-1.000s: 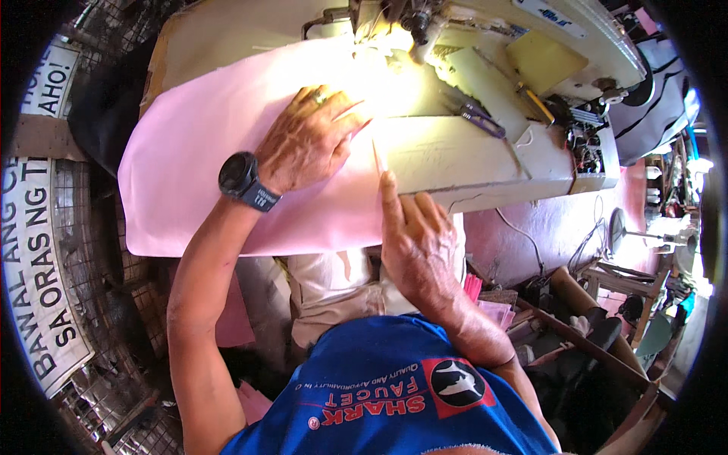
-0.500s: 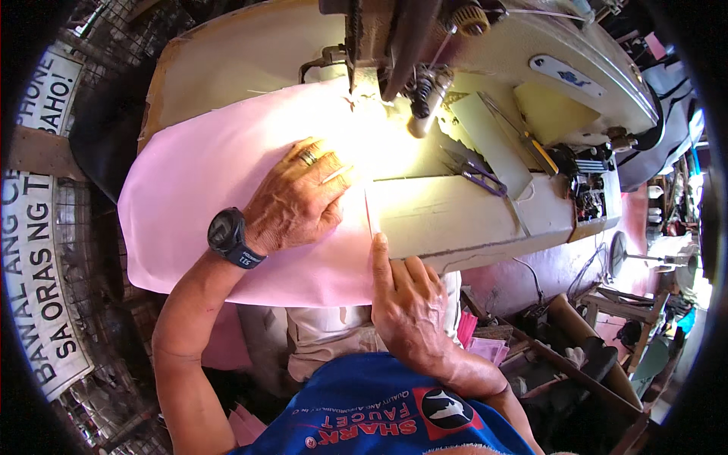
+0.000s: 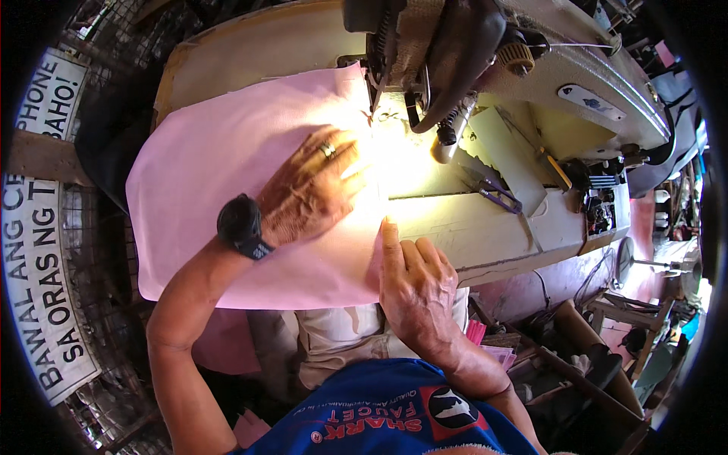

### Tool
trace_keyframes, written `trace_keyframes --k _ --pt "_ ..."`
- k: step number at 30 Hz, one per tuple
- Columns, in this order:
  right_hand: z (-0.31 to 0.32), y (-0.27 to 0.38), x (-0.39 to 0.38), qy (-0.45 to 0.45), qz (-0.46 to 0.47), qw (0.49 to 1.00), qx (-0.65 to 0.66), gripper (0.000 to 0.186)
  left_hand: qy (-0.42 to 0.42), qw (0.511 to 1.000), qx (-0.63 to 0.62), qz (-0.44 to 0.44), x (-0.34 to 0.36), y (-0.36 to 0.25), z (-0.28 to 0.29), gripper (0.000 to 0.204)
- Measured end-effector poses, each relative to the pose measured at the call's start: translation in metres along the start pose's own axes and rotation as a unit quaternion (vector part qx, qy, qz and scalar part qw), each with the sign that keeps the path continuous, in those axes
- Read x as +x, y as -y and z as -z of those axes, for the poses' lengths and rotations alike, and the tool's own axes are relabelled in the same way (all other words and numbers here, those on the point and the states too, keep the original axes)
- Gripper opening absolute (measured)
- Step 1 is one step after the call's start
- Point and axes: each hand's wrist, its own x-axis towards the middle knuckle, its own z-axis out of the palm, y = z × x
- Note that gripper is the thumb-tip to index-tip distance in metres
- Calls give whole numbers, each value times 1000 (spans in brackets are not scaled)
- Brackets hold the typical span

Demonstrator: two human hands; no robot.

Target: Sewing pieces of pink leather or fabric using an industrial sewing machine.

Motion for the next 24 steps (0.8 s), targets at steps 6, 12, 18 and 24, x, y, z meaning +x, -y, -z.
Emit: trace_keyframes --k 6,12,18,24 --pt "2 0 4 3 7 1000 1 62 -6 996 -46 77 -8 -38 -1 32" --pt "-6 -7 20 -28 -1 999 -27 54 -24 997 -48 59 -2 -18 -4 33" --pt "-14 -13 32 -56 30 997 -49 45 -27 997 -53 52 3 -3 -2 31" --pt "-17 -13 40 -49 22 997 -59 48 -35 997 -68 25 8 7 0 28"
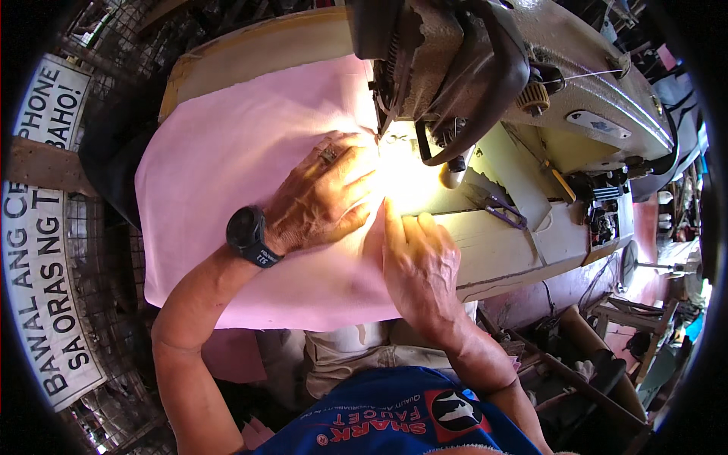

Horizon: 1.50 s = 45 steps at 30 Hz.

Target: Sewing pieces of pink leather or fabric using an industrial sewing machine.

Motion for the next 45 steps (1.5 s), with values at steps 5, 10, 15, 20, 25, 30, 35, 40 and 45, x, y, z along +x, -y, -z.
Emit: trace_keyframes --k 5,10,15,20,25,30,35,40,45 --pt "-6 -3 11 -35 -14 999 38 37 -20 997 19 -67 2 18 -5 26" --pt "-6 -2 7 -74 -41 995 57 28 -27 997 50 -53 -4 8 -10 31" --pt "11 12 -38 -65 -105 986 110 34 32 999 36 -9 -17 -30 -11 41" --pt "15 20 -66 -50 -150 975 157 38 37 996 76 14 -27 -32 -15 36" --pt "10 22 -71 -85 -144 973 159 34 -40 997 56 -29 -27 -32 -18 21" --pt "1 18 -78 -99 -102 982 122 34 -78 995 35 -49 -27 -31 -23 18" --pt "2 18 -77 -101 -90 985 103 33 -30 998 31 -35 -31 -27 -20 23" --pt "4 19 -76 -86 -93 988 90 31 -22 999 32 -31 -32 -26 -23 25" --pt "11 21 -76 -32 -27 999 2 47 -16 999 21 -35 -32 -25 -22 24"
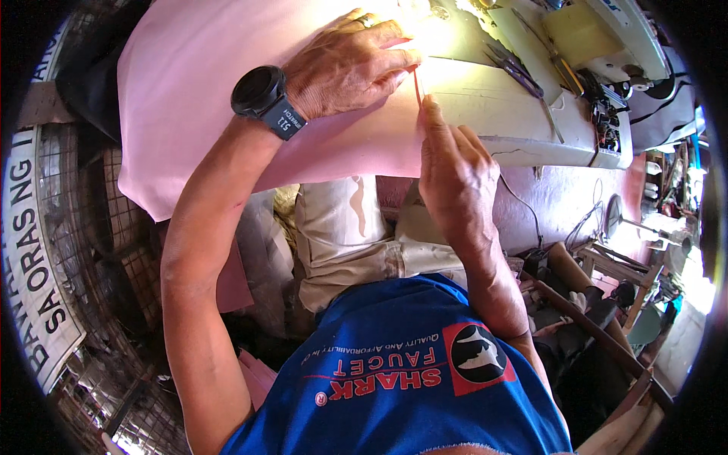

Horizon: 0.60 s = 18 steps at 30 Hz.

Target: Sewing pieces of pink leather or fabric using an industrial sewing machine.

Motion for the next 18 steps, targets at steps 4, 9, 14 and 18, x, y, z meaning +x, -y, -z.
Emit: trace_keyframes --k 4,9,14,18 --pt "3 4 4 44 -4 997 -70 57 13 1000 9 3 2 -4 3 23" --pt "5 1 0 49 19 997 -54 59 -26 999 25 8 4 -7 2 18" --pt "13 4 3 75 36 995 -62 60 11 999 32 12 -2 -2 4 24" --pt "13 3 4 89 38 993 -60 61 37 999 31 20 -2 -6 7 26"
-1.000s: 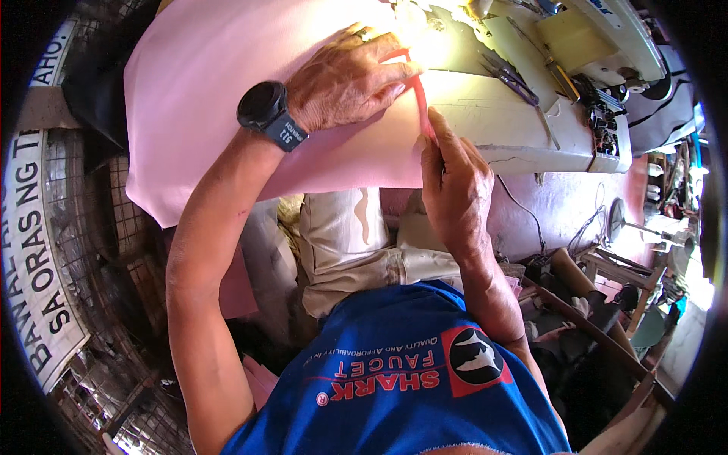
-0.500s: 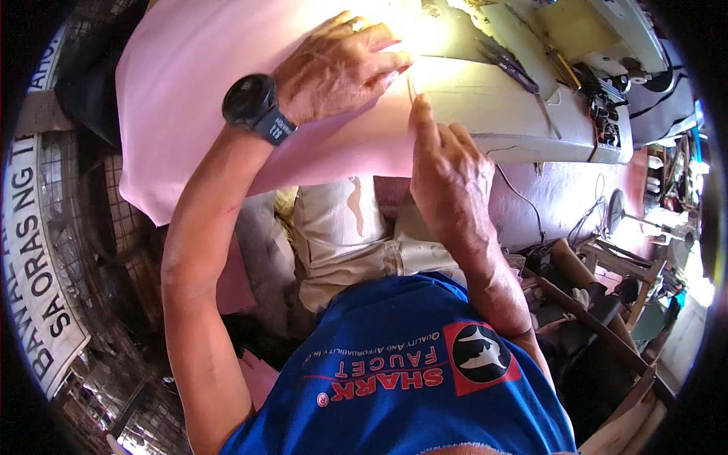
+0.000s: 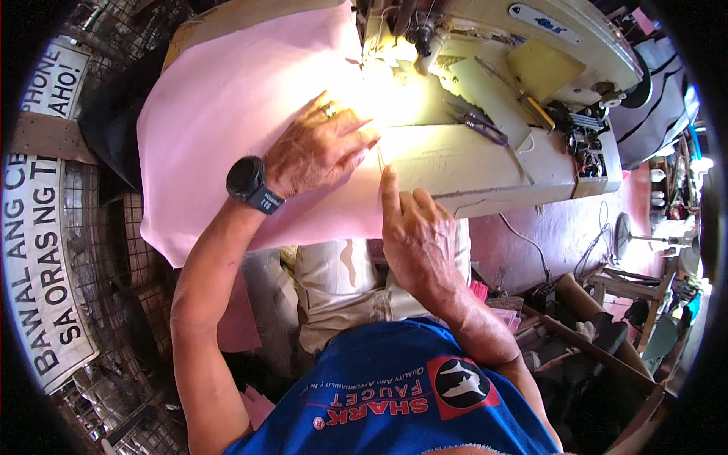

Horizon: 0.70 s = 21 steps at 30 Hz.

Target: Sewing pieces of pink leather or fabric using an industrial sewing machine.

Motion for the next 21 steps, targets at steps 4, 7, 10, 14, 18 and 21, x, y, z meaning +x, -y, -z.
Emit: trace_keyframes --k 4,7,10,14,18,21 --pt "0 -3 1 2 0 1000 9 62 13 1000 1 2 2 -6 2 27" --pt "6 -2 3 9 11 1000 17 61 27 999 -9 21 -1 -10 8 33" --pt "9 -2 7 14 18 1000 15 61 28 999 -12 16 2 -6 10 33" --pt "7 -10 23 17 18 999 31 61 14 999 -33 21 8 12 5 34" --pt "4 -13 45 34 -15 998 46 60 41 998 -49 25 20 31 12 32" --pt "-1 -17 58 22 -14 999 48 58 -9 996 -92 3 31 42 18 25"
